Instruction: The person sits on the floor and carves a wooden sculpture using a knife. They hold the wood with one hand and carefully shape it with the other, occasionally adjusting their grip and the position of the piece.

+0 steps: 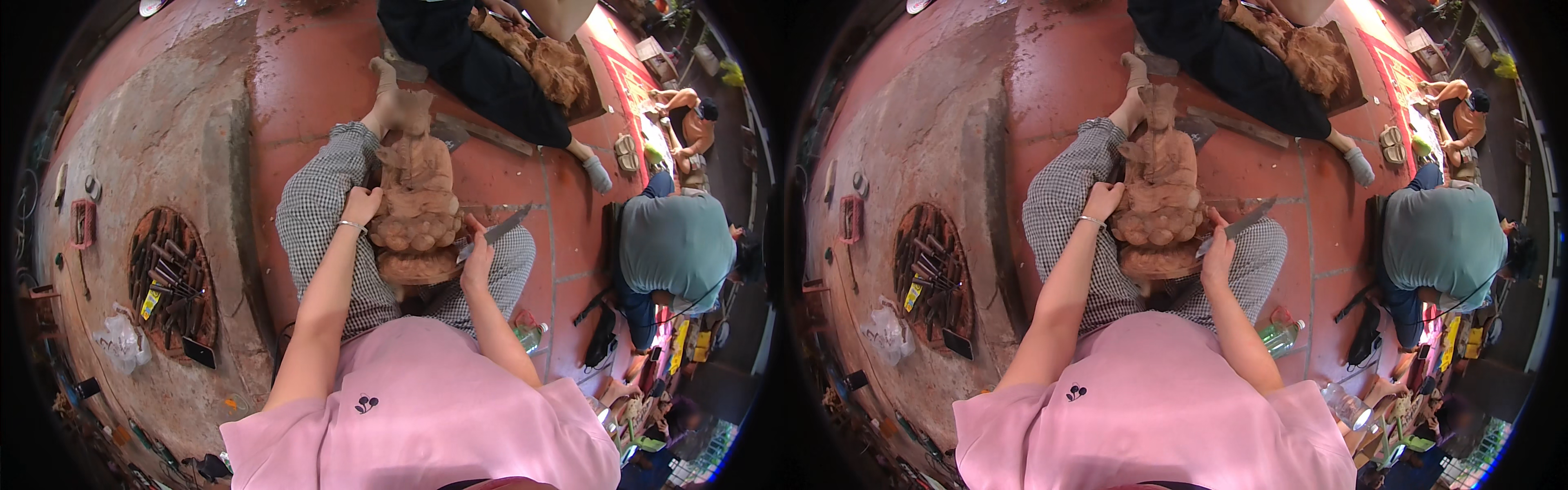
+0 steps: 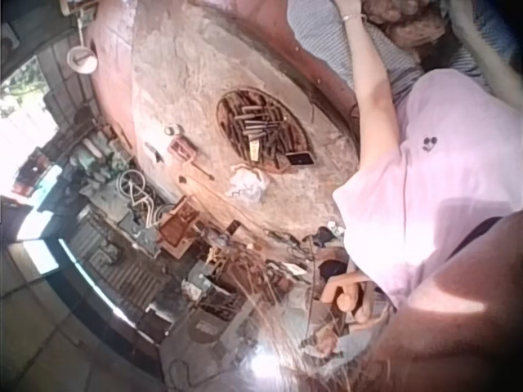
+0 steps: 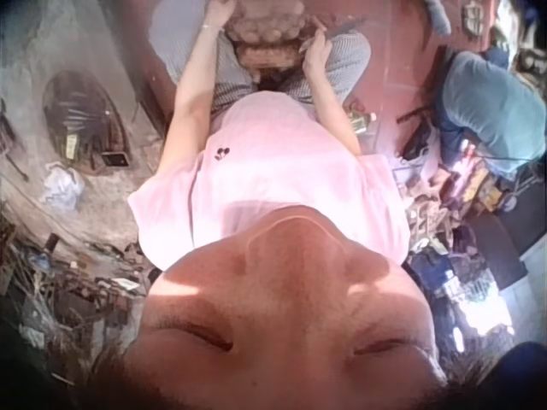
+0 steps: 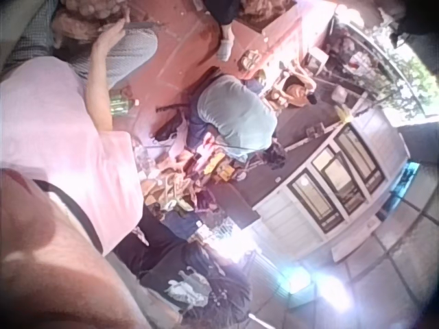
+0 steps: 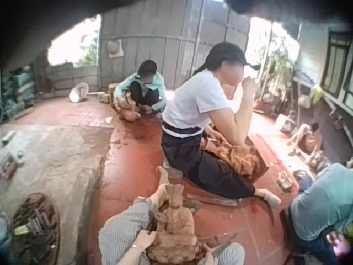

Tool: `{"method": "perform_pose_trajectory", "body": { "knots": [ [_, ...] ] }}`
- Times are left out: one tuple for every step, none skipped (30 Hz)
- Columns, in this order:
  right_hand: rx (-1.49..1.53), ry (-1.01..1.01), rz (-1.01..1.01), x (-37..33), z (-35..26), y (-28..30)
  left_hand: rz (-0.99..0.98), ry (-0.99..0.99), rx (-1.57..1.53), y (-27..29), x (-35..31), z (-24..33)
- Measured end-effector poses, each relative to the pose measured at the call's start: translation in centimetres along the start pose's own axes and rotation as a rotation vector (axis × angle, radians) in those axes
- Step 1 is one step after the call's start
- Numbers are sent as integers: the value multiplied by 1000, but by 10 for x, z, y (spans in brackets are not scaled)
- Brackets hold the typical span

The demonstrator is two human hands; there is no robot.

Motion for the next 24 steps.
{"method": "perform_pose_trajectory", "body": {
  "knots": [
    [-13,16,2,2,-6,-5,-24,39,14,0,0,2],
    [-46,27,-12,3,-11,-12,-50,78,29,-2,1,2],
    [-83,32,-10,2,-9,-15,-41,88,-25,-9,10,-6],
    [-117,44,-18,1,-9,-23,-22,96,-85,-17,24,-20],
    [-150,49,-21,0,-9,-28,-8,106,-140,-20,31,-27],
    [-84,68,-20,0,-10,-31,-161,218,-210,-36,40,-41],
    [-108,77,-29,1,-12,-33,-155,215,-267,-37,48,-44],
    [-132,79,-38,1,-12,-34,-151,219,-323,-41,53,-52],
    [-157,82,-48,1,-12,-36,-144,223,-379,-42,57,-60],
    [-186,85,-47,1,-12,-34,-173,187,-391,-45,56,-56],
    [-214,88,-48,2,-12,-32,-199,150,-404,-46,54,-53],
    [-243,92,-51,3,-12,-31,-225,114,-418,-47,51,-49],
    [-184,63,-45,5,-5,-27,-247,127,-399,-47,42,-43],
    [-125,38,-38,10,2,-23,-270,136,-381,-44,31,-31],
    [-65,14,-31,11,10,-18,-293,146,-362,-46,23,-25],
    [-66,12,-39,11,-1,-23,-167,85,-415,-37,22,-21],
    [-35,-18,-40,11,1,-24,-146,56,-386,-34,20,-21],
    [-4,-47,-40,11,3,-25,-125,26,-356,-29,19,-21],
    [26,-75,-38,13,4,-25,-106,-5,-327,-26,17,-18],
    [32,-88,-43,15,4,-24,-114,-27,-328,-25,16,-16],
    [38,-102,-48,17,4,-21,-122,-48,-330,-24,15,-13],
    [43,-123,-56,17,6,-20,-127,-63,-330,-22,12,-15],
    [67,-137,-47,20,8,-17,-117,-95,-353,-19,12,-13],
    [90,-152,-39,24,12,-14,-106,-127,-376,-17,13,-9]
  ]
}}
Point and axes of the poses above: each hand's wrist, its own x-axis towards the middle knuckle, its own y-axis out of the back of the hand, z = x × y, the point moved 10 cm from there along x, towards the middle knuckle, and after that the axes turned 6 degrees about y, right-handed, at the moved point
